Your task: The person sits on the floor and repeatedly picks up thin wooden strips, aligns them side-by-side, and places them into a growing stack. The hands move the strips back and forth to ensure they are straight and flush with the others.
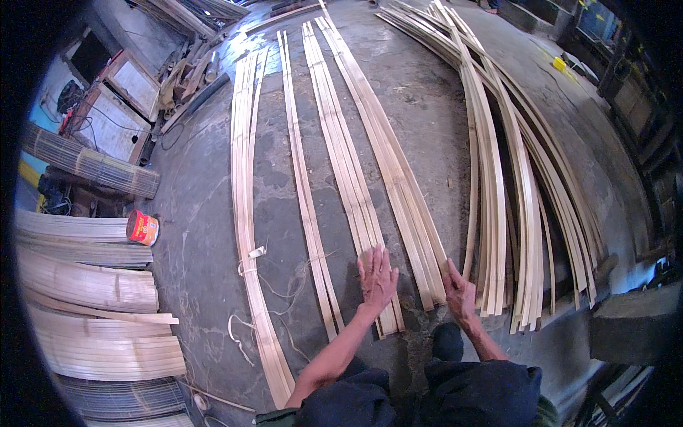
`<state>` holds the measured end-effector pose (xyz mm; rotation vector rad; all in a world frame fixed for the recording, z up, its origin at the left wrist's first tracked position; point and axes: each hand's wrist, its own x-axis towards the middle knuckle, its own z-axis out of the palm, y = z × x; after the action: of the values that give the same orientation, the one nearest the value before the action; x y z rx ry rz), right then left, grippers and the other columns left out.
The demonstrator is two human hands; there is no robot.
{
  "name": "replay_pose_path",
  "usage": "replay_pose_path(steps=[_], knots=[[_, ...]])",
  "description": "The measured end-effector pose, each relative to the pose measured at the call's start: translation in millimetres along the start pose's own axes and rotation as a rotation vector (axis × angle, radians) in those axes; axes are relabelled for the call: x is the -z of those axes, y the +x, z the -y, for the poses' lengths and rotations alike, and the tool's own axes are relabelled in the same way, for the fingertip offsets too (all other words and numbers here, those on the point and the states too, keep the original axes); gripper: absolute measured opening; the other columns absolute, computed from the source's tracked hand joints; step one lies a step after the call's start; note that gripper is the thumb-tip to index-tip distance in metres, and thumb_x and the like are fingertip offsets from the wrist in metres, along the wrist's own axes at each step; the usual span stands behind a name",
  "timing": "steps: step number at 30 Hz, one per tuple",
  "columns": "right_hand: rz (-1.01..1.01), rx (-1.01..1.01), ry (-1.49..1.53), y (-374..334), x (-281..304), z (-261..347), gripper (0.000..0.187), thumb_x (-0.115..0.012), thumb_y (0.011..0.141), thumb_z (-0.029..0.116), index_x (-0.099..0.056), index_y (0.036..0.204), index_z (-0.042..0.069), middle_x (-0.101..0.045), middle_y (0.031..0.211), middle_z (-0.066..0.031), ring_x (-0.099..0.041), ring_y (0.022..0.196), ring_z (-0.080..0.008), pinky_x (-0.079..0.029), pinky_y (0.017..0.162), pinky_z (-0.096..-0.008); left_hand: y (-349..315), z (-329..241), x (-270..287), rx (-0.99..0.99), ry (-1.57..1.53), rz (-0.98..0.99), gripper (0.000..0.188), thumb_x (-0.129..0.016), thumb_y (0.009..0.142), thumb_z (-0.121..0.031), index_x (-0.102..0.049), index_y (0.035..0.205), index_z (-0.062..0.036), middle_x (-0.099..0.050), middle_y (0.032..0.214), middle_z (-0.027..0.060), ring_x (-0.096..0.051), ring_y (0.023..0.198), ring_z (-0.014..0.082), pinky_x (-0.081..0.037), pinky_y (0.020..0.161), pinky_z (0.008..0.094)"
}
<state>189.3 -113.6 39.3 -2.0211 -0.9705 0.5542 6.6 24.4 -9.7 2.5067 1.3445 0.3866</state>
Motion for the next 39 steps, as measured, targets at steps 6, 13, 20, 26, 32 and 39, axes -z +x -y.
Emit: replay_pose_path(steps=[6, 13, 20, 26, 32, 39], knots=[[0.001, -0.079, -0.068, 19.9, 16.6, -9.3, 0.038, -0.059, 0.097, 0.024, -0.058, 0.134, 0.014, -0.057, 0.077, -0.028, -0.054, 0.063, -0.0124, -0.05, 0.064, -0.0346, 11.4, -47.4, -11.4, -0.255, -0.123, 0.08, 0.064, -0.05, 0.095, -0.033, -0.033, 0.149, -0.0036, -0.03, 0.156, 0.0142, -0.022, 0.146, 0.0301, -0.012, 0.119, 0.0538], [0.129, -0.164, -0.055, 24.1, 26.3, -10.6, 0.044, -0.058, 0.098, 0.022, -0.051, 0.139, 0.01, -0.056, 0.074, -0.0161, -0.05, 0.072, -0.0099, -0.048, 0.07, -0.0274, 19.6, -72.7, -15.4, -0.464, 0.005, 0.153, 0.059, -0.05, 0.095, -0.035, -0.037, 0.148, -0.0121, -0.032, 0.155, 0.01, -0.025, 0.145, 0.0286, -0.016, 0.118, 0.0544], [0.112, 0.074, -0.145, 28.1, 10.6, -41.8, 0.042, -0.059, 0.096, 0.024, -0.054, 0.136, 0.012, -0.063, 0.083, -0.0253, -0.065, 0.078, -0.0413, -0.051, 0.07, -0.046, 15.9, -74.1, -23.1, -0.447, 0.031, 0.121, 0.057, -0.048, 0.096, -0.036, -0.039, 0.147, -0.011, -0.032, 0.155, 0.0071, -0.025, 0.145, 0.0281, -0.016, 0.117, 0.0565], [0.167, 0.087, -0.313, 26.6, 14.0, -40.1, 0.046, -0.056, 0.097, 0.03, -0.05, 0.139, 0.015, -0.061, 0.084, -0.0259, -0.064, 0.08, -0.0442, -0.049, 0.069, -0.0506, 11.8, -76.1, -25.3, -0.436, 0.037, 0.162, 0.06, -0.047, 0.096, -0.037, -0.036, 0.149, -0.0103, -0.031, 0.156, 0.0071, -0.024, 0.145, 0.0282, -0.015, 0.116, 0.0581], [0.178, 0.036, -0.445, 27.6, 11.9, -22.2, 0.046, -0.053, 0.097, 0.031, -0.045, 0.141, 0.018, -0.061, 0.085, -0.0229, -0.064, 0.079, -0.045, -0.051, 0.068, -0.0543, 14.8, -77.6, -16.6, -0.402, 0.099, 0.277, 0.063, -0.047, 0.096, -0.038, -0.033, 0.15, -0.0091, -0.028, 0.157, 0.0077, -0.022, 0.146, 0.0287, -0.014, 0.115, 0.0594], [0.234, 0.12, -0.404, 30.8, 13.7, -46.0, 0.047, -0.053, 0.097, 0.029, -0.044, 0.142, 0.017, -0.059, 0.084, -0.0209, -0.063, 0.08, -0.0431, -0.05, 0.069, -0.0518, 13.1, -79.5, -18.7, -0.417, 0.082, 0.219, 0.065, -0.052, 0.094, -0.039, -0.034, 0.149, -0.0107, -0.027, 0.158, 0.0065, -0.024, 0.145, 0.028, -0.018, 0.114, 0.059]])
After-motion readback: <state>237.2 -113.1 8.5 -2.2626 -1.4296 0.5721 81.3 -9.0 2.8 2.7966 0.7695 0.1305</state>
